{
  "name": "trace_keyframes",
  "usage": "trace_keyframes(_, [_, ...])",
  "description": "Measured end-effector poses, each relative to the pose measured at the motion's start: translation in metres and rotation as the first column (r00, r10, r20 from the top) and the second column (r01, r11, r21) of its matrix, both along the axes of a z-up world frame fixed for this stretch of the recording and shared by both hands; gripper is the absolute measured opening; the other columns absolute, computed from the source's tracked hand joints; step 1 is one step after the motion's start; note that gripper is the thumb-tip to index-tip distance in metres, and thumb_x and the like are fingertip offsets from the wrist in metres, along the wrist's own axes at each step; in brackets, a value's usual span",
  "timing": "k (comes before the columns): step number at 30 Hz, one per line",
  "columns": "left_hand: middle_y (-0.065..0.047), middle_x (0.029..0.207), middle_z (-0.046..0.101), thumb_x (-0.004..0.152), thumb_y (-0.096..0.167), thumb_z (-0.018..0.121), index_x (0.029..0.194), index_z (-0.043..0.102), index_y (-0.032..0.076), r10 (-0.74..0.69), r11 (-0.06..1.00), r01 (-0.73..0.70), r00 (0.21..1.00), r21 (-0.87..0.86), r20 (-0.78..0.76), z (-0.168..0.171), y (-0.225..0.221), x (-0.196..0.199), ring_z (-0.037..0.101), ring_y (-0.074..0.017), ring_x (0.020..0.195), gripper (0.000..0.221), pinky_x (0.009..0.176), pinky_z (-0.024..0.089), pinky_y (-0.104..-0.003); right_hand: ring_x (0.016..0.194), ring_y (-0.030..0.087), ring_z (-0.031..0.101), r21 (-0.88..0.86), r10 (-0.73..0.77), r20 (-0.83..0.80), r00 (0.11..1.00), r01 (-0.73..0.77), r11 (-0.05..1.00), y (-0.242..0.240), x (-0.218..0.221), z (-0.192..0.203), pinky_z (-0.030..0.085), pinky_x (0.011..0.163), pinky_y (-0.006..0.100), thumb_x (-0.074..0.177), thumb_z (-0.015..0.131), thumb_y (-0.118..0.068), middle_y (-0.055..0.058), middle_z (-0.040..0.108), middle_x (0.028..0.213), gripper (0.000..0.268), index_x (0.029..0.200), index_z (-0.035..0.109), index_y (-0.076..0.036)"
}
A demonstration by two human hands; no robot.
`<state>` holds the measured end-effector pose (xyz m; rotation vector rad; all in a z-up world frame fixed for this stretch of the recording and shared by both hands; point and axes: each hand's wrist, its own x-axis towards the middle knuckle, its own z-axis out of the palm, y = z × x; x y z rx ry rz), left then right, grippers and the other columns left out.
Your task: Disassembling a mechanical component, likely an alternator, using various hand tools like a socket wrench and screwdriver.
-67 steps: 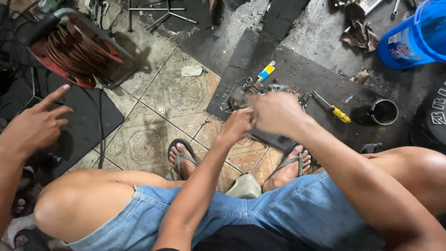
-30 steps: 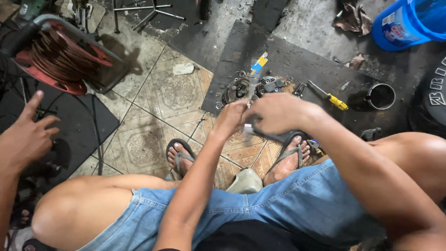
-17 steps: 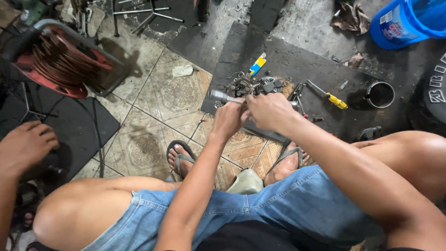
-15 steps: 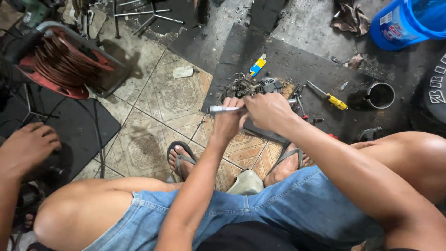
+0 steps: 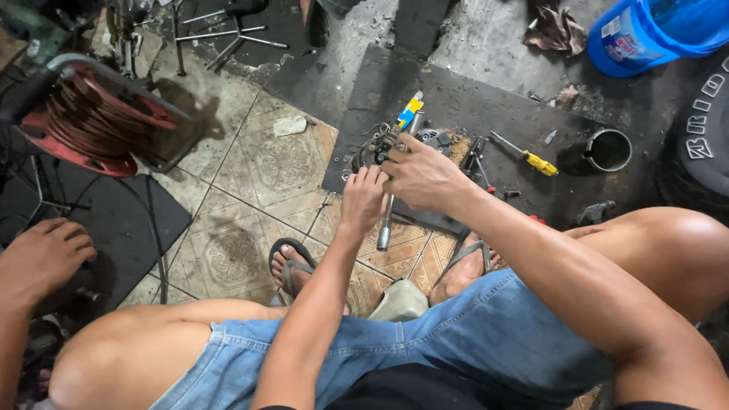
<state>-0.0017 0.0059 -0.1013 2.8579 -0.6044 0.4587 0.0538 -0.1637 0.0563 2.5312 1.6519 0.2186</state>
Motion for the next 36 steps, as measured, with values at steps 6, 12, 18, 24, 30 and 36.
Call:
trace_keyframes(6, [-0.002, 0.092, 0.052, 0.07, 0.024, 0.075, 0.095, 0.058, 0.015, -0.055, 0.997, 0.057, 0.998, -0.05, 0.032, 0.0, 0.006, 0.004, 0.054, -0.0224, 0.09, 0.032, 0.08, 0.046, -0.034, 0.095, 0.02, 0.064, 0.022, 0.035, 0.03, 0.999, -0.036, 0.999, 0.001, -0.003, 0.02, 0.034, 0.112, 0.048, 0.082, 0.066, -0.022, -0.002, 0.068, 0.085, 0.01, 0.081, 0.075, -0.027])
trace_keyframes(12, [-0.004, 0.091, 0.055, 0.071, 0.021, 0.077, 0.105, 0.059, 0.014, 0.02, 0.989, -0.025, 0.999, -0.148, -0.033, -0.016, 0.003, 0.003, 0.061, -0.025, 0.084, 0.039, 0.074, 0.049, -0.036, 0.111, 0.017, 0.064, -0.357, -0.096, -0.064, 0.993, 0.067, 0.932, 0.002, -0.002, 0.068, 0.029, 0.12, 0.054, 0.088, 0.071, -0.024, -0.004, 0.072, 0.102, 0.018, 0.103, 0.075, -0.033])
trace_keyframes(18, [-0.013, 0.087, 0.07, 0.088, 0.044, 0.074, 0.096, 0.058, 0.01, 0.238, 0.916, -0.365, 0.829, -0.167, -0.506, -0.02, -0.001, -0.012, 0.074, -0.0398, 0.075, 0.039, 0.068, 0.058, -0.051, 0.101, 0.013, 0.066, -0.381, -0.255, -0.045, 0.966, 0.22, 0.898, -0.014, 0.01, 0.107, 0.036, 0.114, 0.046, 0.093, 0.064, -0.025, -0.008, 0.073, 0.092, 0.013, 0.094, 0.075, -0.031])
trace_keyframes(24, [-0.011, 0.085, 0.072, 0.094, 0.043, 0.06, 0.097, 0.06, 0.013, 0.351, 0.878, -0.462, 0.797, -0.123, -0.492, -0.042, -0.005, -0.012, 0.074, -0.0412, 0.072, 0.03, 0.067, 0.06, -0.053, 0.092, 0.014, 0.066, -0.222, -0.37, -0.029, 0.929, 0.354, 0.908, -0.032, 0.012, 0.124, 0.038, 0.11, 0.046, 0.1, 0.063, -0.033, -0.004, 0.074, 0.087, 0.018, 0.092, 0.078, -0.029])
trace_keyframes(30, [-0.013, 0.085, 0.073, 0.089, 0.037, 0.063, 0.091, 0.061, 0.011, 0.358, 0.859, -0.492, 0.776, -0.143, -0.52, -0.01, -0.003, -0.011, 0.074, -0.0427, 0.071, 0.026, 0.066, 0.06, -0.053, 0.091, 0.015, 0.068, -0.146, -0.376, -0.023, 0.926, 0.369, 0.918, -0.039, 0.011, 0.116, 0.038, 0.109, 0.046, 0.095, 0.064, -0.033, -0.003, 0.076, 0.087, 0.016, 0.091, 0.08, -0.03])
trace_keyframes(36, [-0.017, 0.088, 0.069, 0.091, 0.023, 0.062, 0.096, 0.06, 0.008, 0.272, 0.825, -0.478, 0.804, -0.303, -0.529, 0.006, 0.007, -0.008, 0.072, -0.0467, 0.078, 0.016, 0.068, 0.06, -0.057, 0.089, 0.016, 0.067, -0.198, -0.392, -0.084, 0.916, 0.37, 0.908, -0.035, 0.013, 0.105, 0.039, 0.107, 0.047, 0.094, 0.065, -0.029, -0.001, 0.076, 0.086, 0.015, 0.092, 0.08, -0.027])
